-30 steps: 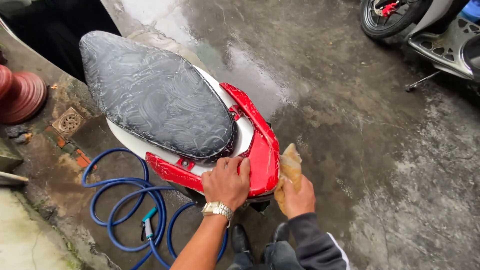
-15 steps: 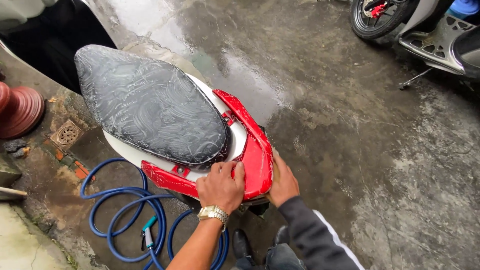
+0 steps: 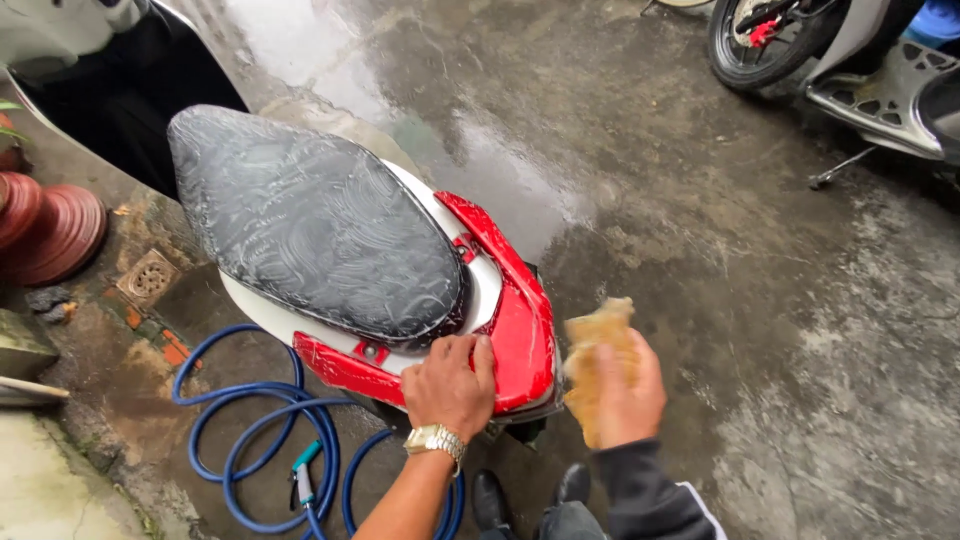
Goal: The person scrubs the seat and rear body panels of a red and white motorcycle using a yellow sponge. The person moves around the vehicle to clean different sections of the seat and the red plastic bodywork.
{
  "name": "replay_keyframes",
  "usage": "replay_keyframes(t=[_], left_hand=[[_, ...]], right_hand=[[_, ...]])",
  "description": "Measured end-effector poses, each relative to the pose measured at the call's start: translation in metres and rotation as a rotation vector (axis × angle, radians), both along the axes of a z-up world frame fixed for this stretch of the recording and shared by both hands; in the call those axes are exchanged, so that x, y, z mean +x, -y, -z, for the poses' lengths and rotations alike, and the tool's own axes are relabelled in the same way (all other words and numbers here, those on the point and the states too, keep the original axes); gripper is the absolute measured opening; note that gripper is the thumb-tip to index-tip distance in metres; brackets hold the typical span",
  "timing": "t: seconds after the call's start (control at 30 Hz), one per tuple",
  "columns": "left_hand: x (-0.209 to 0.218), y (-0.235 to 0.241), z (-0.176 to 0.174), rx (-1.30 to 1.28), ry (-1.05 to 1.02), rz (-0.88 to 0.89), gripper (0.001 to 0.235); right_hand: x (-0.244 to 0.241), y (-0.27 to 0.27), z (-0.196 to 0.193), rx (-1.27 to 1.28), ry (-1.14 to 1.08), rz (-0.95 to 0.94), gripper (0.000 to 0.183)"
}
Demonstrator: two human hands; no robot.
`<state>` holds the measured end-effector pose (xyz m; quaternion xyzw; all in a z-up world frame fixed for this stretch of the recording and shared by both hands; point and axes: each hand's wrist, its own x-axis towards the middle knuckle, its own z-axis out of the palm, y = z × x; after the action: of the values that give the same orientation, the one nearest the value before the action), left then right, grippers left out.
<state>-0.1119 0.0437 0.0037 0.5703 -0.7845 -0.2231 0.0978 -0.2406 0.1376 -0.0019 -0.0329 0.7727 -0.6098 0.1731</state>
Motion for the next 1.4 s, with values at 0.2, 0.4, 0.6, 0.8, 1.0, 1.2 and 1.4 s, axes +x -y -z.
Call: replay_keyframes(t=[0.2,0.4,0.6,0.8,1.0,1.2,1.4], left_hand=[[0.004,-0.001,0.013,-0.110,-0.037,-0.025,0.034],[0.005,-0.002,0.016,-0.115,-0.039,-0.037,0.033],[0.005,0.000,0.012,-0.066,-0.040,-0.016,0.035],[0.005,0.001,0.012,-0.085,-0.037,-0.030,0.033],[0.005,-0.001,0.012,-0.096,-0.071,-0.006,0.033],[0.005,0.000,0.021,-0.183,-0.102,-0.019,0.028],[0.006,-0.004,0.019,-0.255,-0.142,-0.039,0.024]], right_hand=[[0.000,0.054,0.023,0.506,-0.287,-0.510,0.055],[0.001,0.036,-0.009,0.606,-0.089,-0.637,0.058],[-0.014,0.059,0.025,0.514,-0.129,-0.499,0.054],[-0.001,0.046,-0.009,0.645,-0.117,-0.620,0.050],[-0.011,0.072,-0.023,0.724,-0.172,-0.704,0.060],[-0.020,0.119,-0.040,0.843,-0.257,-0.851,0.054],[-0.034,0.089,-0.027,0.906,-0.339,-0.901,0.062]])
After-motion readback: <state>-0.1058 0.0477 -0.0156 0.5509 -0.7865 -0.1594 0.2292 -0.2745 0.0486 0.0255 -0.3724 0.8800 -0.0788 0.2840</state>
